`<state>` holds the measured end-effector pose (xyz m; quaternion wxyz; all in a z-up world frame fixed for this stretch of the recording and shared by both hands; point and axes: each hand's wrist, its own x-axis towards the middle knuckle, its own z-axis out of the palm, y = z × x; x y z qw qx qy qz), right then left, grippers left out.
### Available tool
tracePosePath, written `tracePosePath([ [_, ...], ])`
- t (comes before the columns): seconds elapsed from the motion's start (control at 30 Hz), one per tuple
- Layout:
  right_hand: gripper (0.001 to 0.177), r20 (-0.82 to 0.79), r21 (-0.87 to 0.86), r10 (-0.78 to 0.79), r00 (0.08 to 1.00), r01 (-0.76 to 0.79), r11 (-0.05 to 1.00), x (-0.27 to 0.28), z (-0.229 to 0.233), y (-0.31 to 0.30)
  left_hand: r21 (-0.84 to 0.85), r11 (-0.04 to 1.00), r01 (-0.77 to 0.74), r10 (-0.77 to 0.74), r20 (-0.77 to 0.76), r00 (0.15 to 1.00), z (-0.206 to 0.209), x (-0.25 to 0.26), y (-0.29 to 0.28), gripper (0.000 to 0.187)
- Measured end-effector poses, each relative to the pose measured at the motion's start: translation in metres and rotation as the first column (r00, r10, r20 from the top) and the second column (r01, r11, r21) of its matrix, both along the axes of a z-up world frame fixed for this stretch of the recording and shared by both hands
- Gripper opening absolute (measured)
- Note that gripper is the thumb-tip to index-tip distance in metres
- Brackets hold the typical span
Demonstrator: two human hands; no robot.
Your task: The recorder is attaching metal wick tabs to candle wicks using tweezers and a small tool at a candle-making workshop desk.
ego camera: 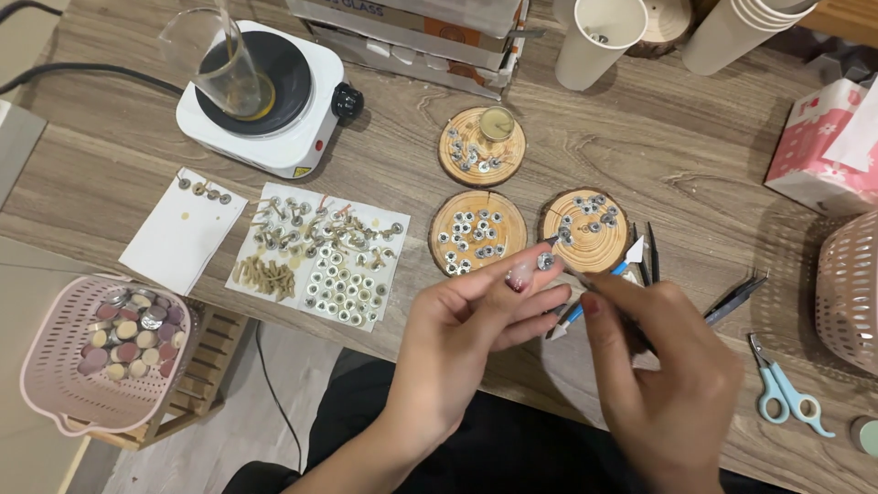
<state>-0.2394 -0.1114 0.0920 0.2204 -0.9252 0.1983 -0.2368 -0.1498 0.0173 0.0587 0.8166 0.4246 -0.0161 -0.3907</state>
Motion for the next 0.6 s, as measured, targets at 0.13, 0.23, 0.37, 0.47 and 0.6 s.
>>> tracePosePath([
  [0.13, 0.014, 0.081, 0.124, 0.023, 0.996, -0.033, 0.992, 0.000, 0.000, 0.000, -0.003, 1.000, 0.006, -0.006, 0.014, 1.000, 0.004, -0.001, 0.000, 0.048],
  [0.23, 0.016, 0.101, 0.120, -0.001, 0.995, -0.011, 0.993, 0.000, 0.003, 0.001, 0.011, 1.000, -0.009, 0.009, -0.004, 1.000, 0.008, 0.001, 0.001, 0.047],
  [0.37, 0.014, 0.038, 0.078, -0.064, 0.997, 0.061, 0.995, 0.001, 0.011, 0.005, 0.005, 0.999, 0.039, -0.039, -0.062, 0.997, 0.014, 0.006, 0.005, 0.047],
  [0.47, 0.015, 0.038, 0.155, -0.067, 0.997, 0.060, 0.986, -0.001, 0.008, 0.003, 0.008, 0.997, 0.082, -0.082, -0.076, 0.994, 0.012, 0.006, 0.005, 0.046],
  [0.6, 0.023, 0.022, 0.316, -0.007, 1.000, 0.000, 0.949, 0.003, 0.004, 0.005, 0.015, 0.995, 0.095, -0.093, -0.098, 0.991, 0.010, 0.005, 0.003, 0.042],
])
